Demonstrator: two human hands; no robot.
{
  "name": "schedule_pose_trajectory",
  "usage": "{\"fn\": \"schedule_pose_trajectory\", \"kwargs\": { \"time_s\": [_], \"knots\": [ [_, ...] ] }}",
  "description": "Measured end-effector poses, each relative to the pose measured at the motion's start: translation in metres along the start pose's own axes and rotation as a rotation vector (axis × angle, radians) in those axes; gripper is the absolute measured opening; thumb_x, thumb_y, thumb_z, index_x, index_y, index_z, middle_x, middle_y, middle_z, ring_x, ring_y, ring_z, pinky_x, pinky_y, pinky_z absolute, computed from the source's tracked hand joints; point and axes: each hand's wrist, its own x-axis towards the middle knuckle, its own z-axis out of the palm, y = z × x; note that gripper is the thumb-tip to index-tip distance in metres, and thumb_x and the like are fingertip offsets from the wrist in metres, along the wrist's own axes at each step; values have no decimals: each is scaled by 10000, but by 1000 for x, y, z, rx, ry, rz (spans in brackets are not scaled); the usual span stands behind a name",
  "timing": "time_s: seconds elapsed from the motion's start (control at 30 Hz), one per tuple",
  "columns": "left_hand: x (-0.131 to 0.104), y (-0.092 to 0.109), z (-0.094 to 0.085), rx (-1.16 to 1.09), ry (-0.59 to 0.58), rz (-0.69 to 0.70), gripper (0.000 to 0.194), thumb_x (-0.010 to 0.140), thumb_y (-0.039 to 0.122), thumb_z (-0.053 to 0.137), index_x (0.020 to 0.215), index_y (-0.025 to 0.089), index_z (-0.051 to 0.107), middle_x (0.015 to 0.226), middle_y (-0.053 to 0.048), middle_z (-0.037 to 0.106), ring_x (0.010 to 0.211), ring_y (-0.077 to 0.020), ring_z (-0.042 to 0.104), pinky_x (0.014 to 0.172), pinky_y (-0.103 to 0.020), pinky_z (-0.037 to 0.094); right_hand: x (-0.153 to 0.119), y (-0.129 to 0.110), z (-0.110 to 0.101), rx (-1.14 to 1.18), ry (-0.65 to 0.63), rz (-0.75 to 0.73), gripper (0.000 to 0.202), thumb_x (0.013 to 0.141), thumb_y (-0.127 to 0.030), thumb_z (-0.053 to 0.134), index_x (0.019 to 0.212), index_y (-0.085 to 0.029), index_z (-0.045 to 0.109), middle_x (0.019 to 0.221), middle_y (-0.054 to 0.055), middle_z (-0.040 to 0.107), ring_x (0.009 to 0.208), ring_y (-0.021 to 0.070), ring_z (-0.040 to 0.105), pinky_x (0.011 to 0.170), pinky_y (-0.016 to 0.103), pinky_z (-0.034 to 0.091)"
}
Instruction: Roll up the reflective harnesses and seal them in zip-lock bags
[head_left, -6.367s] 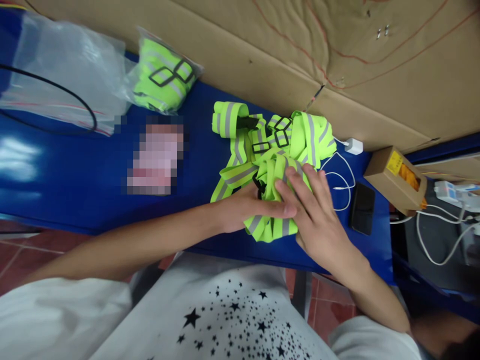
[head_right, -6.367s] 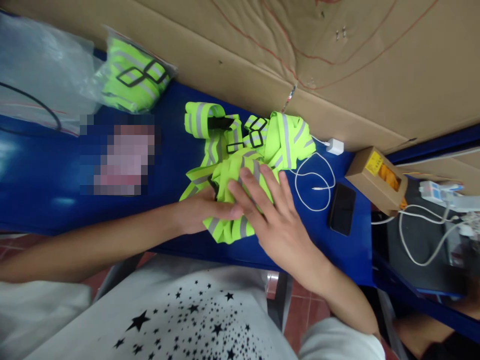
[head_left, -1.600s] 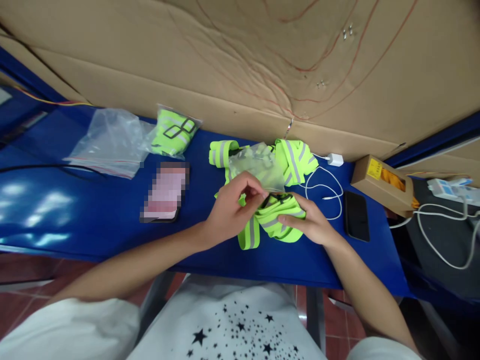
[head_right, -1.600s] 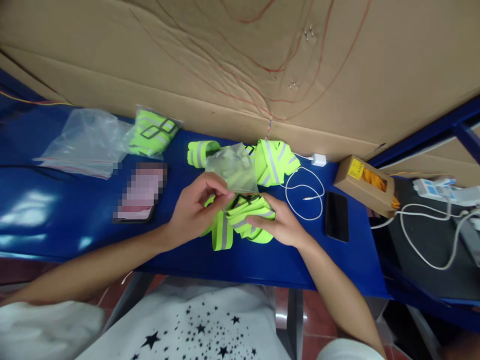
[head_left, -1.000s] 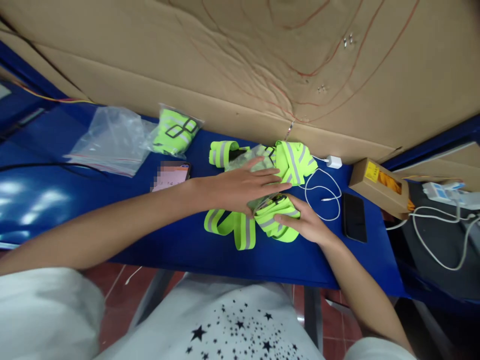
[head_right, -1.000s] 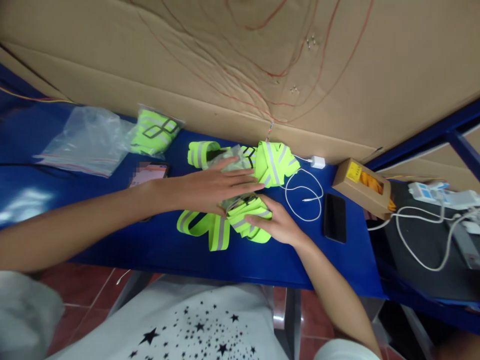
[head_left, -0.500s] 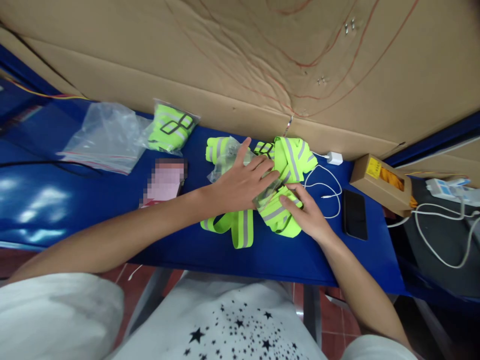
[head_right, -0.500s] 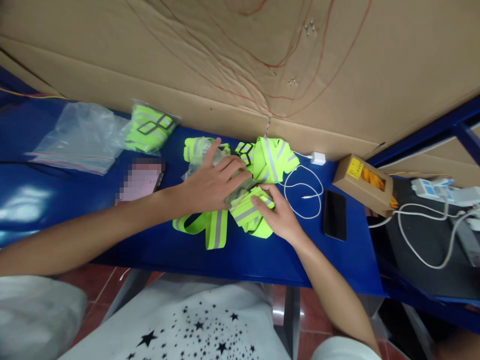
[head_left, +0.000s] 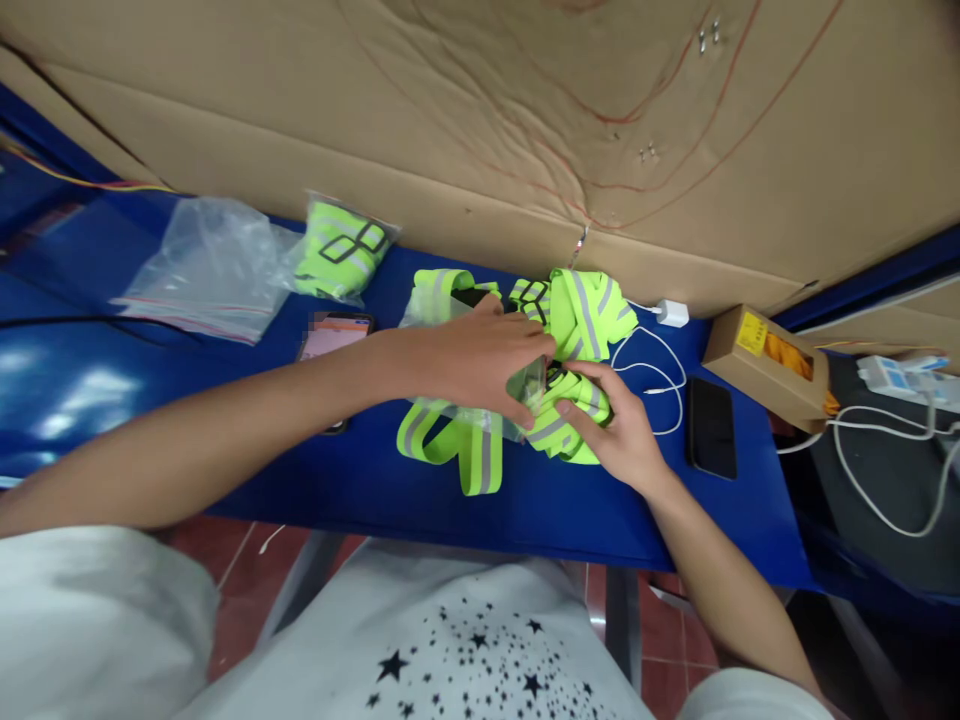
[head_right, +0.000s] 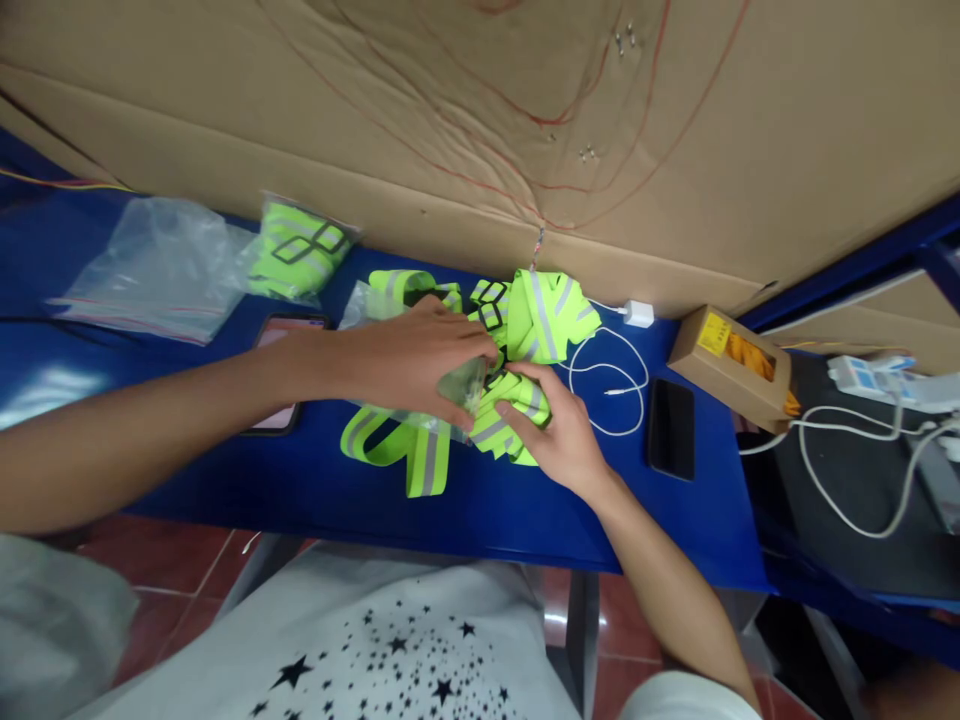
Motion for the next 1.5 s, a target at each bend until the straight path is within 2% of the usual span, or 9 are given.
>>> {"fn": "schedule_pose_trajectory", "kwargs": {
  "time_s": [0.2,0.4,0.57,0.8,0.97,1.1,1.27,1.4,1.5],
  "knots": [
    [1,6,-3,-97,35,-142,545,814,570,777,1185,216,592,1011,-51,730,903,-256,654,743,-297,350,-1,-3,-6,-50,30,-60,347,913,-423,743,1188,-256,614,1069,30,729,967,204,713,828,315,548],
    [4,11,15,-243,-42,-111,702,758,525,850,1307,209,547,1091,-65,731,965,-263,663,711,-279,348,-3,-4,-5,-75,-107,-147,394,882,-371,784,1226,-277,616,1142,14,747,953,185,744,804,287,564],
    [2,14,18,-313,-17,-135,735,752,597,822,1311,183,584,1061,-83,723,901,-257,654,702,-291,369,-4,-4,-14,8,-70,-182,513,805,-401,862,1214,-262,587,1130,31,747,1020,198,742,834,289,577],
    [-2,33,6,-302,-113,-110,588,696,634,848,1030,174,694,798,-39,680,713,-218,592,645,-300,320,-4,-9,-21,74,-154,-328,455,779,-473,873,1116,-258,655,1009,4,752,779,148,707,654,251,559],
    [-3,35,9,-516,-75,-94,743,712,516,856,1313,182,574,1082,-68,713,880,-223,642,706,-287,381,-3,-10,-15,86,-106,-421,442,806,-449,857,1151,-249,667,1071,40,726,951,190,707,830,317,585],
    [-2,40,10,-634,-84,-78,842,719,525,822,1422,200,490,1222,-93,687,1021,-252,652,792,-297,435,-7,-13,-13,88,51,-491,179,1017,-349,590,1073,-210,688,1020,72,684,952,189,669,834,348,564],
    [4,49,16,-645,-62,-105,907,733,513,835,1471,175,432,1200,-110,690,995,-263,664,772,-305,444,-12,-14,-6,31,236,-426,220,895,-102,686,1058,-227,607,955,23,654,889,150,659,769,292,549],
    [9,44,27,-697,20,-32,783,742,475,856,1373,173,503,1180,-94,693,1028,-247,667,797,-296,454,-11,-17,-5,5,242,-412,116,916,-133,693,965,-225,642,898,12,672,870,152,666,796,302,552],
    [9,34,27,-773,109,-8,749,748,456,856,1367,213,511,1326,-85,647,1179,-249,632,913,-313,470,-7,-20,-13,111,114,-318,135,1018,-247,582,1087,-242,698,1055,47,735,1037,191,702,909,348,570]
  ]
}}
